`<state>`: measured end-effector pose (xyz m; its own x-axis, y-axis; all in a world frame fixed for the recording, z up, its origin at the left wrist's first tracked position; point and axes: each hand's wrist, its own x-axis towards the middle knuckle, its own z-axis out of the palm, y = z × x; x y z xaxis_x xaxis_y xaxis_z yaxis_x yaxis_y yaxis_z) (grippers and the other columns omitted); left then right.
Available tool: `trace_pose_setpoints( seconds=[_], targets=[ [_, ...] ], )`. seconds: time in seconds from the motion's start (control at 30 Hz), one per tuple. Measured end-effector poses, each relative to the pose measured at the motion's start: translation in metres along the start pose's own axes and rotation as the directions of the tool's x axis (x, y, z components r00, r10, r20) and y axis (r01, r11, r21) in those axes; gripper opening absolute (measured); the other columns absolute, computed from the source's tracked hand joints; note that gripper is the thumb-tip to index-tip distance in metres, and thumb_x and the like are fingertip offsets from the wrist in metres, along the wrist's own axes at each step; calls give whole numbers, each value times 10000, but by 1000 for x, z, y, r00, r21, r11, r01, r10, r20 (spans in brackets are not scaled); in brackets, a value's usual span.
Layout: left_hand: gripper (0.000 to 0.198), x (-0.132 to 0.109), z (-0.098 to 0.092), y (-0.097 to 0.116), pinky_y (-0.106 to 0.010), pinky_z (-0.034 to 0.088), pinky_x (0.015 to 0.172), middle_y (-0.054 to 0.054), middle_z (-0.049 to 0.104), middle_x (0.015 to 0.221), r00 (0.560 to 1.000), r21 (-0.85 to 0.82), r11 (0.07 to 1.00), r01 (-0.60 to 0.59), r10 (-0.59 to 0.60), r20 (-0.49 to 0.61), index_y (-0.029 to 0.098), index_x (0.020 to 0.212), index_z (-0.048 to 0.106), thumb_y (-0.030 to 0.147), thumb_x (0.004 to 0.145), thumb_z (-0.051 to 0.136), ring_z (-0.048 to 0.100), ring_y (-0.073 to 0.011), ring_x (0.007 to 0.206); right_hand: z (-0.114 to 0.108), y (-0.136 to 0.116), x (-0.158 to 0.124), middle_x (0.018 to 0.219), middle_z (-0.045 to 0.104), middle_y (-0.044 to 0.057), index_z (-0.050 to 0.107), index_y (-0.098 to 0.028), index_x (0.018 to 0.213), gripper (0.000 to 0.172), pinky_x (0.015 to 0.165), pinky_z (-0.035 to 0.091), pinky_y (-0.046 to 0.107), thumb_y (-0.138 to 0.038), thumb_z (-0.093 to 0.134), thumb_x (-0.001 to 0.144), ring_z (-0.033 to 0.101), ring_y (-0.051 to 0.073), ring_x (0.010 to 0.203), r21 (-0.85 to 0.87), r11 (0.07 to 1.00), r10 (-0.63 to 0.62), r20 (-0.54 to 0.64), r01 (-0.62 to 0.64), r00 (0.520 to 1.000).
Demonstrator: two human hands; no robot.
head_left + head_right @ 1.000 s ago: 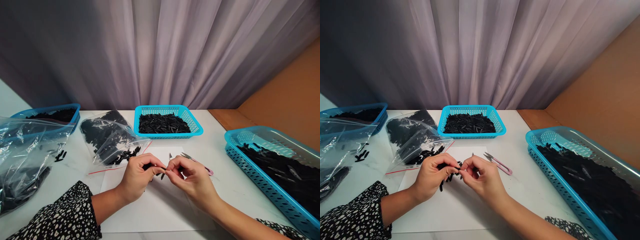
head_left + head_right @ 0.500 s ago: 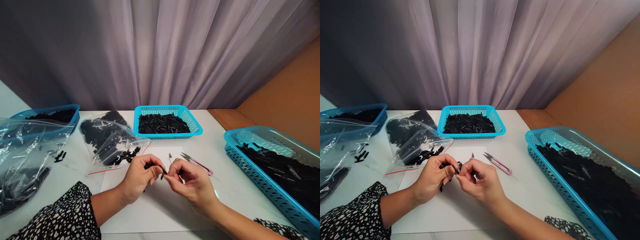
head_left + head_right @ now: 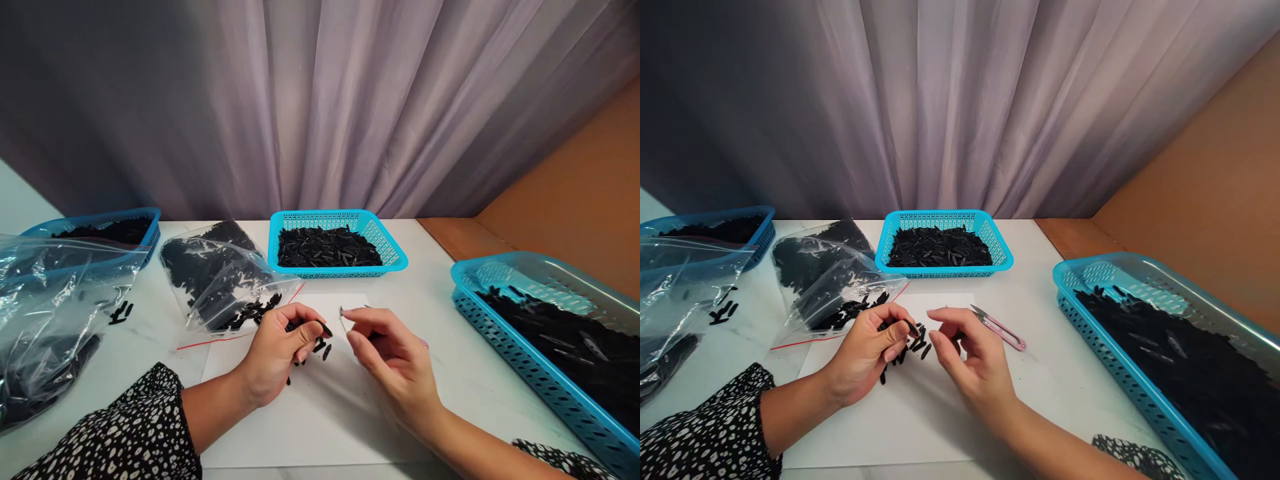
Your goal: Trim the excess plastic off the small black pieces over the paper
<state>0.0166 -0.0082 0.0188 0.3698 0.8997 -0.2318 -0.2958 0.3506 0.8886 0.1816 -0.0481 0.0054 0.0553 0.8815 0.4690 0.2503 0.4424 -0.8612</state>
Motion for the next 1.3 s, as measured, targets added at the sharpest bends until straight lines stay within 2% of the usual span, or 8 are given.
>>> trace_pose_setpoints(
  seconds=[0.17,0.27,0.33,0.4,0.83,1.0,1.13,1.3],
  targets=[
    [332,2,-1,0,-210,195,477,9,629,589,999,12,1000,-16,17,-42,136,724,675,395,623,857,327,-19,420,0,3,2,515,425,-37,436,-227,556,363,454,317,267,-239,609,874,395,117,473,-114,990,-76,87,86,993],
    [340,4,-1,-1,-211,208,473,0,640,600,997,29,998,-50,52,-61,136,724,677,397,610,863,336,-27,425,1,5,4,549,398,-61,434,-232,656,278,442,303,241,-242,569,899,363,105,475,-112,993,34,-31,-37,999],
    [338,4,-2,-2,-210,212,470,22,602,546,996,36,998,-60,62,-58,141,724,674,400,613,860,338,-33,424,3,6,4,583,460,-62,551,-219,880,50,446,339,233,-246,592,887,421,113,491,-74,996,44,14,-43,999],
    [321,4,-3,-3,-207,214,471,57,528,477,997,53,996,-67,70,-40,145,724,674,398,633,851,338,-37,421,5,6,3,592,514,-53,597,-203,1038,174,458,375,239,-252,626,873,464,122,501,-60,998,21,100,-15,995],
    [348,4,-3,-4,-204,208,466,19,621,655,999,58,998,-27,29,-26,172,837,614,506,788,695,366,-36,440,6,16,1,638,613,19,674,-202,770,216,523,415,281,-371,629,898,522,154,564,0,997,72,-22,-72,997],
    [152,4,-3,0,-203,252,484,-5,607,746,1000,-83,996,15,-15,-4,163,861,644,261,746,626,460,-71,576,4,17,-1,649,601,15,662,-208,768,181,557,408,291,-336,635,893,521,162,590,-10,998,56,-15,-56,998],
    [249,4,-3,-1,-205,301,534,-11,609,803,999,-62,997,44,-44,8,162,927,648,147,678,634,481,-80,638,5,13,5,670,608,10,610,-212,793,181,542,382,273,-367,625,886,492,149,583,154,961,231,10,-230,973],
    [237,8,-5,-6,-221,322,557,-21,601,844,1000,72,997,-5,5,-1,165,971,635,267,764,691,504,-86,649,6,11,17,670,637,-9,454,-223,766,245,486,286,225,-390,609,857,393,102,494,511,688,526,138,-515,839]
  ],
)
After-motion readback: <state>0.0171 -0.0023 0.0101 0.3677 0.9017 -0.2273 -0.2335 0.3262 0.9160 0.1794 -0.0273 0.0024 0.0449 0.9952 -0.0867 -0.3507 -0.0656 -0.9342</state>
